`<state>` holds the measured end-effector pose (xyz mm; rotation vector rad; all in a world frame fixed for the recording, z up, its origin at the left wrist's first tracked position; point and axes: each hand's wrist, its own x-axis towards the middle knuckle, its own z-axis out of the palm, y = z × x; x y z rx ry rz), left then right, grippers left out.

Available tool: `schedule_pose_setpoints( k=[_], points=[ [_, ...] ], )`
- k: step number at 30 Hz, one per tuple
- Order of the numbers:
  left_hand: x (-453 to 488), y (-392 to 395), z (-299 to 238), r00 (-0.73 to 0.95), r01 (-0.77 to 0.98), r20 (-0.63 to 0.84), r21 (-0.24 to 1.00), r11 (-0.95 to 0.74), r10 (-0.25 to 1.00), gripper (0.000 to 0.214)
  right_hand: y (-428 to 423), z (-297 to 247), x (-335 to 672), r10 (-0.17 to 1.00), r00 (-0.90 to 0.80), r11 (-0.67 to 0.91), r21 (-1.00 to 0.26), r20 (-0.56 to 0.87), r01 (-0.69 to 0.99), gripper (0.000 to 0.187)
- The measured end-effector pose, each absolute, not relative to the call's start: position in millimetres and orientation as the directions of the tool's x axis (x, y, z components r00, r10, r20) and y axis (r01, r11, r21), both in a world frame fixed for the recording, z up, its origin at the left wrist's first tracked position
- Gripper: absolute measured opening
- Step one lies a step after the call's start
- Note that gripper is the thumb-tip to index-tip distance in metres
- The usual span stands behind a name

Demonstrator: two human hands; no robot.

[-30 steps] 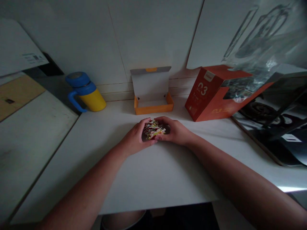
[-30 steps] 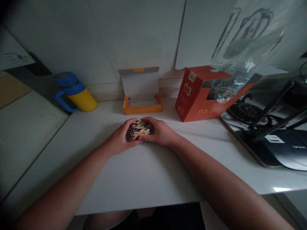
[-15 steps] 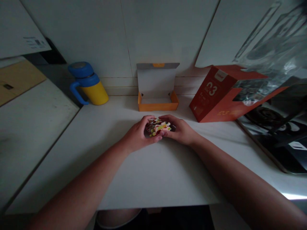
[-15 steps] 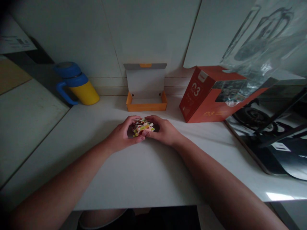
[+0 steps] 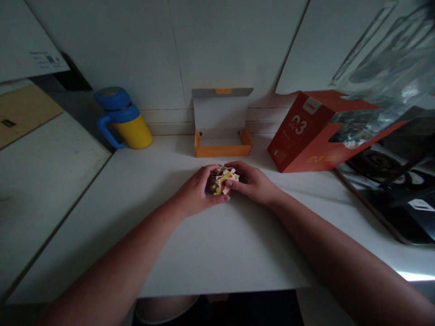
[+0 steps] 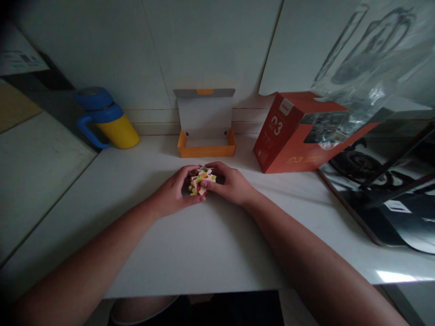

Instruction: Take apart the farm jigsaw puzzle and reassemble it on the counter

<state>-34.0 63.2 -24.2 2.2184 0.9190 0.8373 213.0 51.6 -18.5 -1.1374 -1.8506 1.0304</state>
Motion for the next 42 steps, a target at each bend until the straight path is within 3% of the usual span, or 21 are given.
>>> schedule_pose_setpoints(
  k=[5,13,17,20,29,37,42],
  points=[
    [-33,64,-30,0.569,0.401,0.345,0.677,-0.618,0.747,0.081,51,-19,206,0.958,-0.26,0.205,-0.922,0.121,0.328,0.06],
    [-30,61,-24,0.52,0.417,0.333,0.705,-0.574,0.787,0.048,45,-7,196,0.992,-0.066,0.123,-0.812,0.104,0.571,0.059],
    [-29,62,-25,0.519,0.454,0.295,0.7,-0.551,0.802,0.042,45,-12,196,0.986,-0.007,0.13,-0.74,0.168,0.66,0.057],
    [-29,64,-27,0.49,0.501,0.282,0.683,-0.531,0.825,0.043,47,-18,199,0.973,0.015,0.169,-0.762,0.229,0.625,0.054],
    [-30,60,-27,0.528,0.494,0.252,0.686,-0.535,0.811,0.07,47,-19,199,0.937,-0.161,0.347,-0.779,0.31,0.523,0.054],
    [-32,62,-24,0.464,0.52,0.211,0.722,-0.457,0.86,0.061,42,-15,199,0.897,-0.314,0.434,-0.746,0.31,0.505,0.075],
    [-35,66,-25,0.438,0.516,0.211,0.737,-0.437,0.874,0.061,45,-16,201,0.916,-0.281,0.397,-0.744,0.286,0.537,0.063]
  ],
)
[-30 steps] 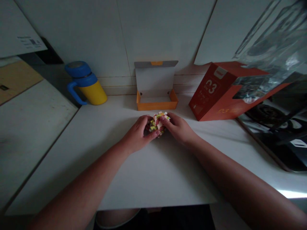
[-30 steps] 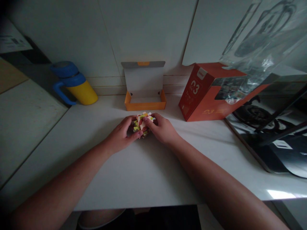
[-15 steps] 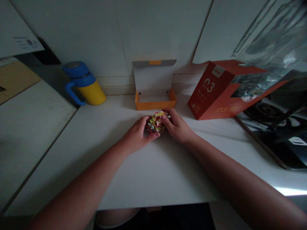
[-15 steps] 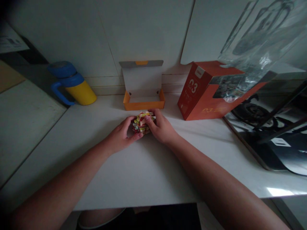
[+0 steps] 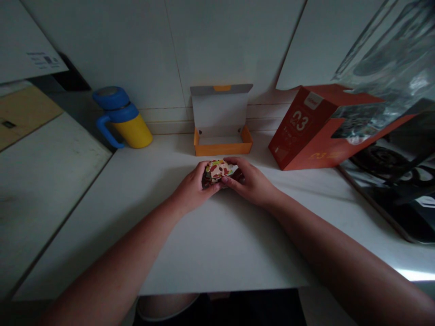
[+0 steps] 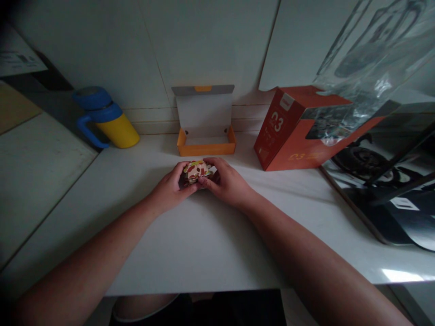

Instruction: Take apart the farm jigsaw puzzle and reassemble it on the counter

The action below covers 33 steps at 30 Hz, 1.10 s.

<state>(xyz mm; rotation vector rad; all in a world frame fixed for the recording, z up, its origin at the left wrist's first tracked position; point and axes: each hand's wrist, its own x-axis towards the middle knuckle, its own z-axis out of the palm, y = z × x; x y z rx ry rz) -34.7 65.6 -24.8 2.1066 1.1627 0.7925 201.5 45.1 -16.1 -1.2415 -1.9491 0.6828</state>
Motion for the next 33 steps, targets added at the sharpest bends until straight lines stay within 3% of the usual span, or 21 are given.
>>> schedule_pose_setpoints(
  k=[10,15,33],
  points=[
    [-34,65,-20,0.418,0.413,0.277,0.791,-0.452,0.865,0.067,43,-12,201,0.913,-0.27,0.404,-0.755,0.305,0.516,0.053],
    [-36,68,-21,0.397,0.335,0.33,0.816,-0.47,0.856,0.051,44,-11,202,0.91,-0.25,0.414,-0.753,0.331,0.511,0.051],
    [-34,76,-29,0.349,0.146,0.259,0.934,-0.325,0.901,0.048,47,-13,207,0.912,-0.25,0.409,-0.75,0.325,0.519,0.047]
  ],
)
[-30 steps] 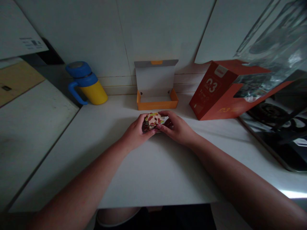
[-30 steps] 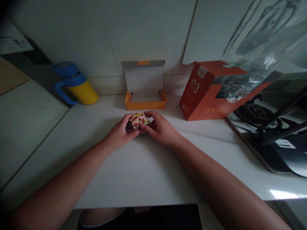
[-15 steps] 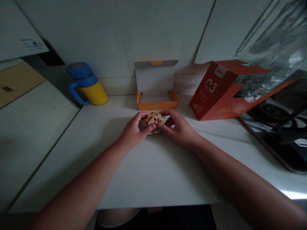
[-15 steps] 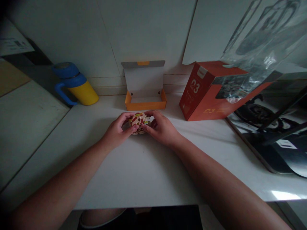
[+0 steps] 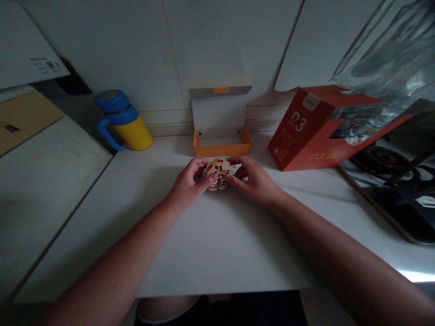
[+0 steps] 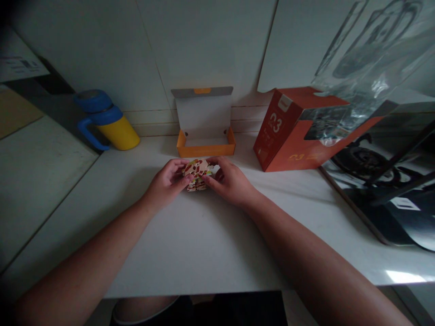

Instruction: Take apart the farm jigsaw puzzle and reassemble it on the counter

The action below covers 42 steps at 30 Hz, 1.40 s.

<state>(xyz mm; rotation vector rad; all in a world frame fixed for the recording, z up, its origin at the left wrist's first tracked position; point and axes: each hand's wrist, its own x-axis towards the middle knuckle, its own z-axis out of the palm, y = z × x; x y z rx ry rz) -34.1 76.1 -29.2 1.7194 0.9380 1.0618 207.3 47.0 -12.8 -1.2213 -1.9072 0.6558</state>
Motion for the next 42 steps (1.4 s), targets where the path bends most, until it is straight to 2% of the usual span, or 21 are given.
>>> schedule_pose_setpoints(
  k=[12,16,19,26,34,37,42],
  points=[
    [-32,71,-29,0.375,0.149,0.254,0.933,-0.329,0.891,0.054,46,-13,205,0.917,-0.256,0.398,-0.753,0.307,0.524,0.05],
    [-33,70,-29,0.369,0.164,0.265,0.925,-0.343,0.891,0.055,46,-16,206,0.91,-0.27,0.413,-0.747,0.315,0.52,0.058],
    [-34,70,-29,0.387,0.171,0.268,0.92,-0.354,0.883,0.056,47,-19,207,0.895,-0.291,0.446,-0.716,0.339,0.537,0.065],
    [-34,66,-23,0.418,0.293,0.308,0.844,-0.448,0.854,0.059,50,-23,209,0.869,-0.324,0.495,-0.661,0.374,0.564,0.067],
    [-33,65,-28,0.443,0.375,0.279,0.806,-0.459,0.852,0.066,52,-34,209,0.85,-0.422,0.527,-0.519,0.316,0.673,0.084],
    [-34,66,-31,0.449,0.382,0.298,0.788,-0.482,0.843,0.069,53,-36,209,0.835,-0.463,0.55,-0.494,0.298,0.673,0.08],
    [-36,67,-35,0.479,0.4,0.328,0.745,-0.535,0.814,0.091,55,-32,209,0.856,-0.437,0.515,-0.504,0.275,0.693,0.071]
  ],
)
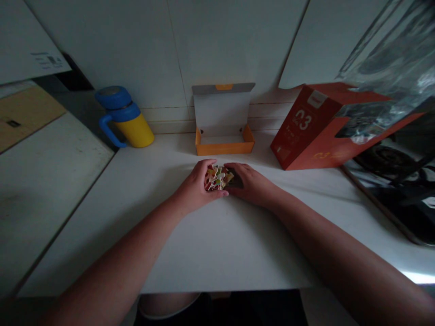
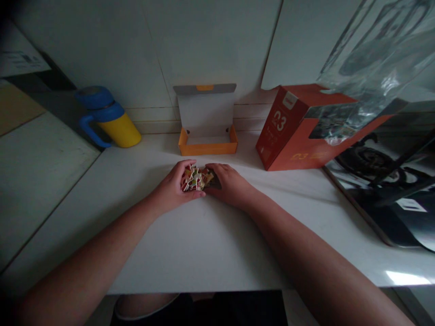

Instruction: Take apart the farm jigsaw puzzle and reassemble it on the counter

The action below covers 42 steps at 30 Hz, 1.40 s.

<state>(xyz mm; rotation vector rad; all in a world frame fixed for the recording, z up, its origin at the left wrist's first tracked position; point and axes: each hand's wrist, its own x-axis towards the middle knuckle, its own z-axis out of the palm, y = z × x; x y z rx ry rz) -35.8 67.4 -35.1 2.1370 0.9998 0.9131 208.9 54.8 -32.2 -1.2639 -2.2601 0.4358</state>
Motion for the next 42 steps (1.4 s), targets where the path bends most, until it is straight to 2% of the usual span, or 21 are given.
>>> schedule_pose_setpoints(
  k=[10,17,23,31,42],
  points=[
    [-38,71,-39,0.498,0.421,0.337,0.712,-0.562,0.799,0.101,56,-28,209,0.884,-0.391,0.466,-0.523,0.255,0.713,0.07],
    [-38,70,-35,0.487,0.419,0.303,0.742,-0.523,0.819,0.095,53,-16,213,0.906,-0.384,0.413,-0.568,0.178,0.711,0.072],
    [-39,71,-31,0.462,0.456,0.307,0.723,-0.519,0.832,0.088,50,-15,212,0.87,-0.444,0.475,-0.598,0.212,0.645,0.069],
    [-41,72,-25,0.426,0.466,0.26,0.758,-0.457,0.866,0.083,45,-11,205,0.826,-0.519,0.533,-0.604,0.219,0.593,0.062],
    [-43,72,-21,0.479,0.436,0.24,0.77,-0.466,0.844,0.078,43,-9,204,0.831,-0.523,0.512,-0.623,0.187,0.592,0.063]
  ],
)
